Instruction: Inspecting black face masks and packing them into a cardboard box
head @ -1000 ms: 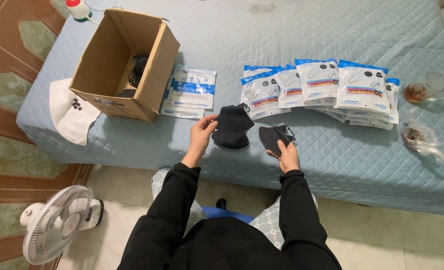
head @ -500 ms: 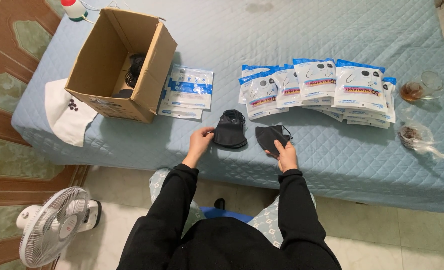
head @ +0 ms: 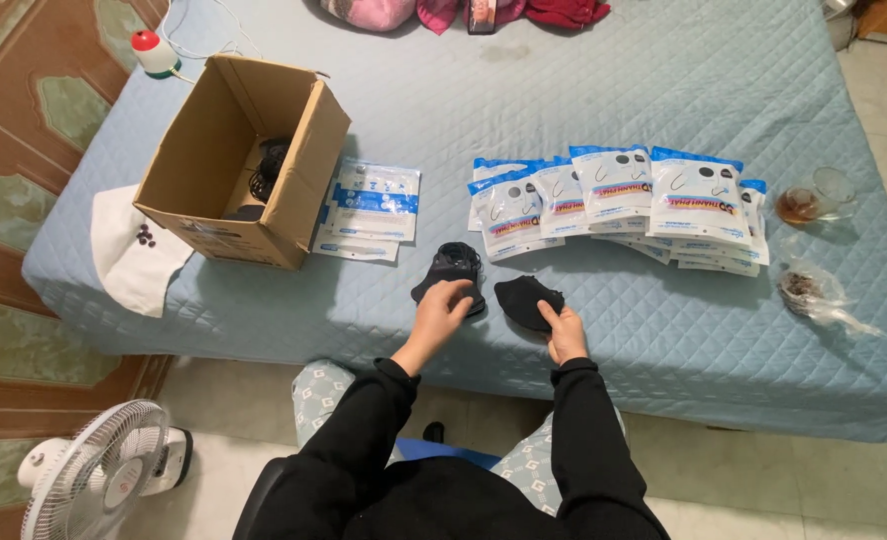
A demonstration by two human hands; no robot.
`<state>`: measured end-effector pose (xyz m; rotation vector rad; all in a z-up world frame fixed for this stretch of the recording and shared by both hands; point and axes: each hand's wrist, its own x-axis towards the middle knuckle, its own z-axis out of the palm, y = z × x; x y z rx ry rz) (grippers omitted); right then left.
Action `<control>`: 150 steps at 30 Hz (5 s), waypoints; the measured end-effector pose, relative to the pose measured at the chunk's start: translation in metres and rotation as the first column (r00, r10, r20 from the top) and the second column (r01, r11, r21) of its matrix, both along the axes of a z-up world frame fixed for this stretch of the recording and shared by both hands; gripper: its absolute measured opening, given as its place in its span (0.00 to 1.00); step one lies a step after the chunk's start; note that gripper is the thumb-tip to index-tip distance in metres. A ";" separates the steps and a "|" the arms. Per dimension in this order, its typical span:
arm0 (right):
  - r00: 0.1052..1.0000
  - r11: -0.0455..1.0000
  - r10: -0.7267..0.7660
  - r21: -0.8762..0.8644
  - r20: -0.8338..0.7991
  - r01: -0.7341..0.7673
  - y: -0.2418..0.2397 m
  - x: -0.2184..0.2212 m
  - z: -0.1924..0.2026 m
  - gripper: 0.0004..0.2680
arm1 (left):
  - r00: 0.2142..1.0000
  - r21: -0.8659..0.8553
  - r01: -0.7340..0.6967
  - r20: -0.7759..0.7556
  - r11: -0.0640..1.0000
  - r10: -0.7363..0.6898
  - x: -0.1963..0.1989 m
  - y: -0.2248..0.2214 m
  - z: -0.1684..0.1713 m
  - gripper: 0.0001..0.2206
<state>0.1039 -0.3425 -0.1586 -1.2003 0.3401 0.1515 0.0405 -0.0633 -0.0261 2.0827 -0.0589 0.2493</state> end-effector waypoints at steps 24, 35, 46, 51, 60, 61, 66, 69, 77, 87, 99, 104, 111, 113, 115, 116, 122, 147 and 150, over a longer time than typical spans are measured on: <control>1.000 0.999 -0.007 -0.047 0.015 0.008 0.020 -0.018 0.057 0.08 | 0.978 0.010 0.160 -0.138 0.987 -0.157 0.001 -0.036 -0.007 0.22; 0.998 0.996 0.060 -0.058 0.005 -0.060 0.027 -0.017 0.068 0.08 | 0.974 -0.152 0.054 -0.208 0.987 -0.085 0.017 -0.044 -0.046 0.12; 0.994 0.994 0.097 -0.053 0.042 -0.095 0.017 -0.012 0.039 0.06 | 0.950 -0.251 -0.089 -0.311 0.964 0.007 0.017 -0.036 -0.045 0.05; 0.992 0.994 0.105 -0.051 0.067 -0.101 0.013 -0.007 0.025 0.06 | 0.950 -0.331 -0.095 -0.312 0.939 -0.014 0.013 -0.023 -0.024 0.06; 0.988 0.992 0.115 -0.062 0.104 -0.109 0.013 -0.007 0.028 0.05 | 0.991 -0.627 -0.100 -0.135 0.773 0.018 0.018 0.009 0.011 0.09; 0.988 0.992 0.115 -0.063 0.105 -0.109 0.013 -0.008 0.027 0.05 | 0.991 -0.627 -0.100 -0.135 0.772 0.018 0.017 0.015 0.014 0.09; 0.992 0.996 0.083 -0.026 0.099 -0.081 0.016 -0.018 0.038 0.07 | 0.966 -0.537 -0.211 -0.240 0.817 0.092 0.025 0.053 -0.031 0.15; 0.991 0.998 0.063 -0.019 0.116 -0.061 0.005 -0.008 0.012 0.08 | 0.905 -0.155 -0.281 -0.372 0.947 0.207 0.029 0.072 -0.065 0.18; 0.992 0.998 0.064 -0.017 0.112 -0.062 0.018 -0.018 0.047 0.10 | 0.876 -0.047 -0.275 -0.423 0.960 0.230 0.030 0.075 -0.078 0.19; 0.990 0.997 0.079 -0.011 0.114 -0.078 0.018 -0.016 0.046 0.10 | 0.879 0.022 -0.265 -0.406 0.964 0.251 0.022 0.075 -0.071 0.19; 0.989 0.998 0.063 -0.005 0.133 -0.063 0.016 -0.014 0.035 0.09 | 0.895 -0.088 -0.331 -0.344 0.939 0.284 0.000 0.069 -0.028 0.19; 0.993 1.000 0.022 0.004 0.113 -0.022 0.028 -0.037 0.079 0.08 | 0.938 -0.132 -0.251 -0.276 0.959 0.208 -0.025 0.044 0.004 0.15; 0.994 0.995 0.087 -0.050 0.072 -0.083 0.050 -0.073 0.045 0.05 | 0.946 -0.143 0.044 -0.311 0.989 -0.087 -0.048 0.014 0.010 0.18; 0.989 0.991 0.120 -0.069 0.084 -0.114 0.067 -0.086 0.081 0.05 | 0.935 -0.174 0.072 -0.332 0.982 -0.127 -0.049 0.012 0.009 0.18; 0.983 0.986 0.149 -0.084 0.103 -0.141 0.082 -0.088 0.104 0.05 | 0.923 -0.199 0.103 -0.345 0.974 -0.168 -0.045 0.013 0.002 0.18; 0.974 0.982 0.168 -0.115 0.151 -0.152 0.088 -0.083 0.110 0.05 | 0.931 -0.243 0.086 -0.326 0.966 -0.165 -0.040 0.016 -0.004 0.17; 0.914 0.940 0.239 -0.315 0.327 -0.132 0.105 -0.035 0.125 0.11 | 0.977 -0.344 -0.013 -0.204 0.939 -0.062 -0.010 0.040 0.023 0.16; 0.768 0.299 0.594 -0.820 -0.240 -0.488 0.123 -0.010 0.054 0.27 | 0.902 -0.091 0.118 -0.408 0.989 -0.145 0.017 0.062 -0.038 0.26; 0.828 0.496 0.554 -0.832 0.085 -0.247 0.135 -0.018 0.076 0.16 | 0.959 0.017 0.115 -0.262 0.993 -0.107 0.007 0.052 -0.014 0.20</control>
